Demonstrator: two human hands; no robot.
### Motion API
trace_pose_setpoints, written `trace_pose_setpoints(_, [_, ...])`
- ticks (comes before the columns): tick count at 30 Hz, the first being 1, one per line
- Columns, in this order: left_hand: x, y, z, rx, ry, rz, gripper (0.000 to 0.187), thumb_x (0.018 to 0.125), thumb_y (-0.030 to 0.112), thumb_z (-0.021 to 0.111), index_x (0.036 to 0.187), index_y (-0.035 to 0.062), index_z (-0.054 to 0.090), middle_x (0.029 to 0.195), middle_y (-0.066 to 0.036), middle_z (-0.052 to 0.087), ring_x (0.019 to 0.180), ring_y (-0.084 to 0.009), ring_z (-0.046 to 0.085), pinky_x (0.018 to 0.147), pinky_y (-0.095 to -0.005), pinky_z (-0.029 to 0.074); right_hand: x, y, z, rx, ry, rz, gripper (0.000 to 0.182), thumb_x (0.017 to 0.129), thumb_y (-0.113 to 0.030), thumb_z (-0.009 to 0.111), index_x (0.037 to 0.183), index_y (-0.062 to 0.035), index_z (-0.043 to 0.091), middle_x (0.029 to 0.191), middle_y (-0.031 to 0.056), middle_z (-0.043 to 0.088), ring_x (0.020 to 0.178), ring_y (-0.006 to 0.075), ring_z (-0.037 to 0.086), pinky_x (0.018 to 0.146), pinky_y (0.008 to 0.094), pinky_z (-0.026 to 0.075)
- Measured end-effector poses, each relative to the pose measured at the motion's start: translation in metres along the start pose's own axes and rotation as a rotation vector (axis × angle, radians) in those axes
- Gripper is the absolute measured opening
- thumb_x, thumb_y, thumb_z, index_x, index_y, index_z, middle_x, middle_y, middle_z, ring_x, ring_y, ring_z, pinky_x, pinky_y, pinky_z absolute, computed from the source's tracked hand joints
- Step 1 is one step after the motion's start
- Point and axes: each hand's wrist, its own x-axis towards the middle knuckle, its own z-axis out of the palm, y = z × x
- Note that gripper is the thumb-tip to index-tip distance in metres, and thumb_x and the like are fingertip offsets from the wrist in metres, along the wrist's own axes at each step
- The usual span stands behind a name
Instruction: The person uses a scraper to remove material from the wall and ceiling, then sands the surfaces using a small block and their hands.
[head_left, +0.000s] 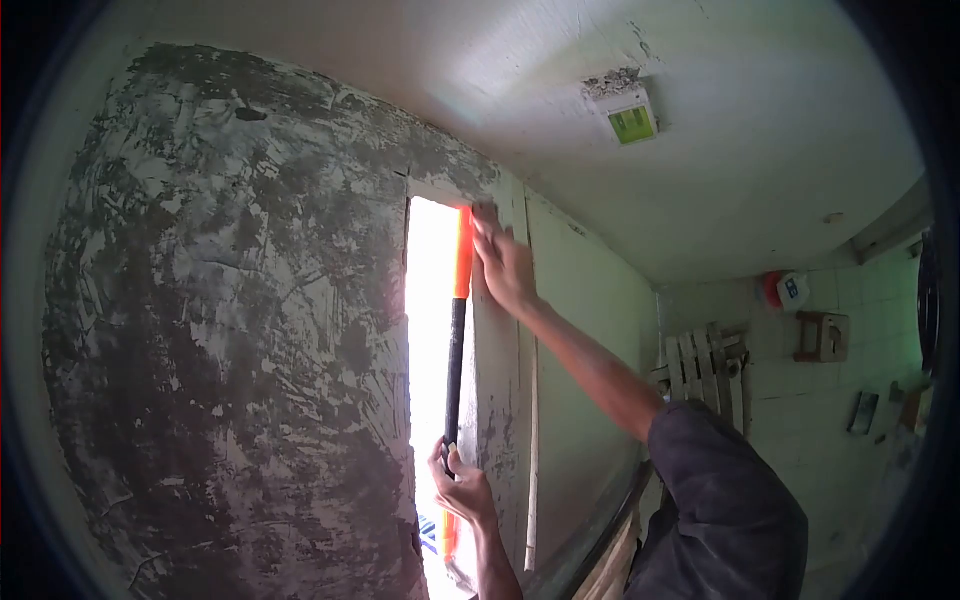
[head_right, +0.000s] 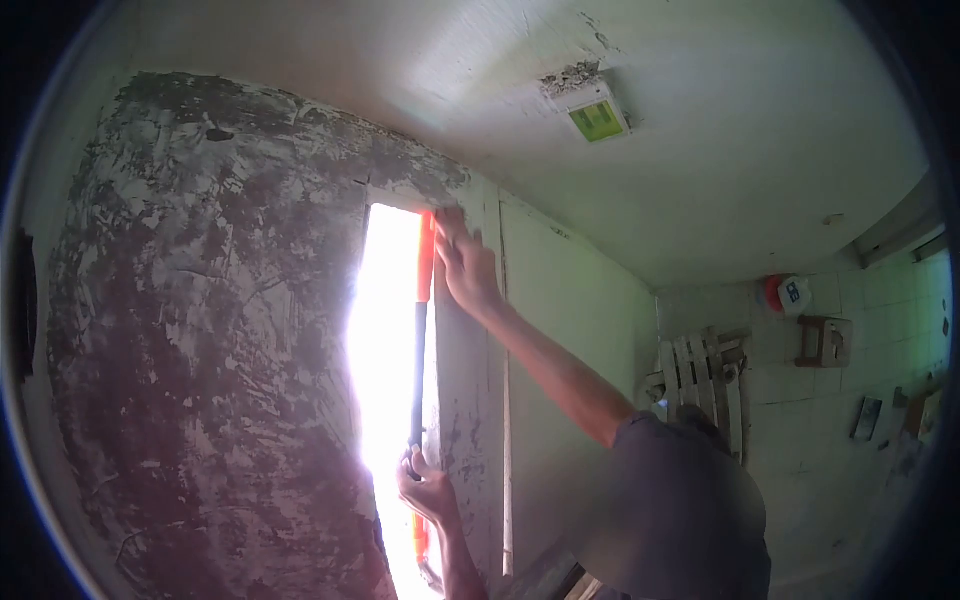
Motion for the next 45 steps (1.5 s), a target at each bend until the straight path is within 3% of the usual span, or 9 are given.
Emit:
trace_pose_setpoints(4, [0.002, 0.001, 0.005, -0.03, 0.014, -0.017, 0.025, 0.086, -0.002, 0.056, 0.109, 0.0051, 0.062, 0.086, -0.017, 0.07, 0.069, -0.0257, 0.069, 0.056, -0.0346, 0.048, -0.061, 0.049, -0.006, -0.281, 0.057, -0.564, 0.034, 0.099, -0.017, 0.045, 0.13, -0.0115, 0.054, 0.137, 0.0146, 0.051, 0.133, 0.026, 0.042, 0.115, 0.0506, 0.013])
trace_pose_setpoints(11, [0.001, -0.001, 0.004, -0.008, 0.037, 0.038, 0.022, 0.087, 0.001, 0.057, 0.109, 0.0056, 0.062, 0.082, -0.015, 0.07, 0.065, -0.0267, 0.068, 0.056, -0.0352, 0.048, -0.017, 0.01, -0.001, 0.164, 0.013, -0.033, 0.033, 0.099, -0.016, 0.045, 0.13, -0.0153, 0.056, 0.147, 0.011, 0.039, 0.143, 0.0256, 0.024, 0.115, 0.0538, 0.004])
trace_pose_setpoints(14, [0.002, 0.0, 0.006, -0.04, 0.005, -0.004, 0.023, 0.087, 0.001, 0.057, 0.109, 0.006, 0.062, 0.084, -0.015, 0.07, 0.067, -0.0274, 0.069, 0.056, -0.0355, 0.049, -0.039, 0.052, -0.001, -0.547, 0.29, -0.792, 0.036, 0.1, -0.028, 0.043, 0.128, -0.0076, 0.055, 0.113, 0.0197, 0.063, 0.107, 0.0315, 0.062, 0.098, 0.0457, 0.041])
trace_pose_setpoints(17, [0.001, 0.005, -0.001, -0.009, -0.033, -0.066, 0.022, 0.087, 0.001, 0.058, 0.109, 0.0059, 0.062, 0.086, -0.016, 0.07, 0.07, -0.0281, 0.069, 0.058, -0.0361, 0.049, 0.027, 0.005, -0.014, -0.238, -0.045, 0.029, 0.04, 0.101, -0.031, 0.041, 0.131, -0.0074, 0.053, 0.131, 0.017, 0.055, 0.125, 0.0327, 0.05, 0.107, 0.0487, 0.032])
trace_pose_setpoints(24, [0.004, 0.009, 0.0, -0.079, -0.017, -0.025, 0.024, 0.086, -0.002, 0.057, 0.109, 0.0046, 0.061, 0.088, -0.017, 0.07, 0.074, -0.0294, 0.069, 0.062, -0.0357, 0.05, -0.015, 0.054, -0.005, -0.518, 0.378, -0.813, 0.036, 0.1, -0.028, 0.041, 0.119, -0.0033, 0.058, 0.111, 0.0227, 0.062, 0.106, 0.038, 0.061, 0.089, 0.0444, 0.046])
trace_pose_setpoints(28, [0.004, 0.011, -0.003, -0.035, -0.018, 0.009, 0.025, 0.085, -0.002, 0.057, 0.109, 0.0047, 0.061, 0.086, -0.017, 0.07, 0.071, -0.0291, 0.069, 0.06, -0.0356, 0.05, 0.026, 0.005, -0.024, -0.312, -0.074, 0.036, 0.039, 0.101, -0.027, 0.04, 0.133, -0.0074, 0.05, 0.133, 0.021, 0.051, 0.124, 0.0383, 0.048, 0.106, 0.0445, 0.035])
trace_pose_setpoints(34, [0.007, 0.005, 0.004, -0.077, 0.012, 0.028, 0.024, 0.084, -0.003, 0.057, 0.107, 0.005, 0.062, 0.086, -0.017, 0.069, 0.069, -0.0285, 0.068, 0.058, -0.0356, 0.049, -0.005, 0.086, -0.017, -0.467, 0.368, -0.778, 0.037, 0.1, -0.03, 0.04, 0.114, -0.0014, 0.058, 0.094, 0.0261, 0.064, 0.095, 0.0439, 0.06, 0.082, 0.0454, 0.049])
trace_pose_setpoints(39, [0.007, 0.009, 0.0, -0.001, 0.034, 0.089, 0.023, 0.085, -0.001, 0.058, 0.106, 0.006, 0.062, 0.085, -0.015, 0.069, 0.066, -0.0299, 0.067, 0.055, -0.0364, 0.047, 0.062, 0.022, -0.022, -0.377, 0.251, -0.174, 0.037, 0.099, -0.031, 0.044, 0.12, -0.004, 0.06, 0.088, 0.0218, 0.066, 0.088, 0.0384, 0.065, 0.079, 0.0448, 0.048])
trace_pose_setpoints(45, [0.003, 0.004, -0.001, -0.076, 0.012, -0.03, 0.023, 0.084, -0.001, 0.058, 0.105, 0.0061, 0.063, 0.084, -0.014, 0.069, 0.066, -0.0308, 0.067, 0.056, -0.0374, 0.047, 0.088, 0.01, -0.02, -0.123, 0.192, -0.691, 0.043, 0.098, -0.036, 0.047, 0.091, 0.0031, 0.063, 0.07, 0.0168, 0.063, 0.067, 0.0166, 0.06, 0.06, 0.0384, 0.042])
